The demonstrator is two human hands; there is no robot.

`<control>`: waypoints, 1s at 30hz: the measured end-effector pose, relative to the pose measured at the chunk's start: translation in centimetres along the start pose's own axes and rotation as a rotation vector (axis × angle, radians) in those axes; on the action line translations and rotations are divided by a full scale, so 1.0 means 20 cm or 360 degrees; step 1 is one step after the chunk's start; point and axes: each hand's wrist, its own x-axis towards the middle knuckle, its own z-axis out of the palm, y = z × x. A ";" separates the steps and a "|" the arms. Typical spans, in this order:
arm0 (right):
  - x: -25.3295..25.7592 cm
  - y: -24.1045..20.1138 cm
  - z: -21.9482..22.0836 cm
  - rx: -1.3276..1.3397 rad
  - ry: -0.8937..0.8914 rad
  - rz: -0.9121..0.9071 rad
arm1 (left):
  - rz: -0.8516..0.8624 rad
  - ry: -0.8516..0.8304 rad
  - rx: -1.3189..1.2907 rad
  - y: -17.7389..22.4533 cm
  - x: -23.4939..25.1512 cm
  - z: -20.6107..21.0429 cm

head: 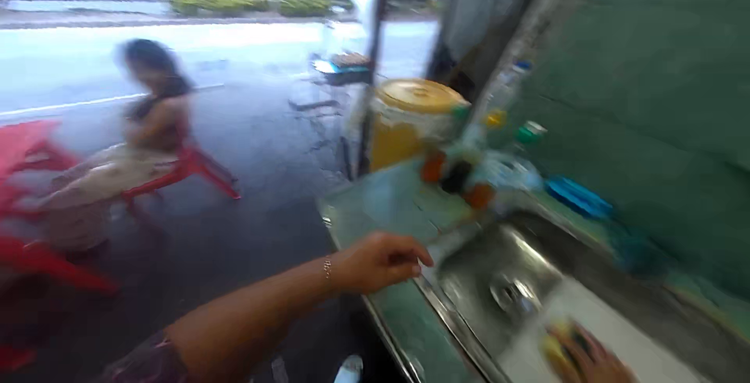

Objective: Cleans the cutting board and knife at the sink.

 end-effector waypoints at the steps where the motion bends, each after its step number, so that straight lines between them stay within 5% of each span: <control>1: 0.04 0.04 0.03 -0.0009 0.0139 -0.0017 | 0.0001 -0.0116 -0.0017 0.04 0.11 0.10; 5: 0.15 0.12 0.01 0.0087 0.0138 0.0338 | -0.0127 -0.0497 0.0200 0.09 0.43 0.53; 9: 0.20 0.20 -0.09 0.0343 0.0125 0.0485 | -0.0597 -0.0930 0.0512 0.00 0.68 0.86; 14: 0.09 0.12 -0.08 0.0383 -0.0018 0.0734 | -0.1096 -0.1106 0.0664 -0.18 0.85 1.17; 20: -0.05 0.11 -0.07 0.0212 -0.0066 0.0562 | -0.1461 -0.1267 0.0830 -0.20 0.98 1.37; 24: -0.05 0.14 -0.11 0.0509 -0.0008 0.0852 | -0.1476 -0.1085 0.0435 -0.25 0.96 1.38; 27: -0.04 0.14 -0.17 0.0720 0.0275 0.0791 | -0.1406 -0.0613 -0.0525 -0.25 0.91 1.30; 30: 0.03 0.04 -0.28 0.0707 0.0191 0.0800 | -0.1316 -0.0215 -0.0872 -0.16 0.86 1.22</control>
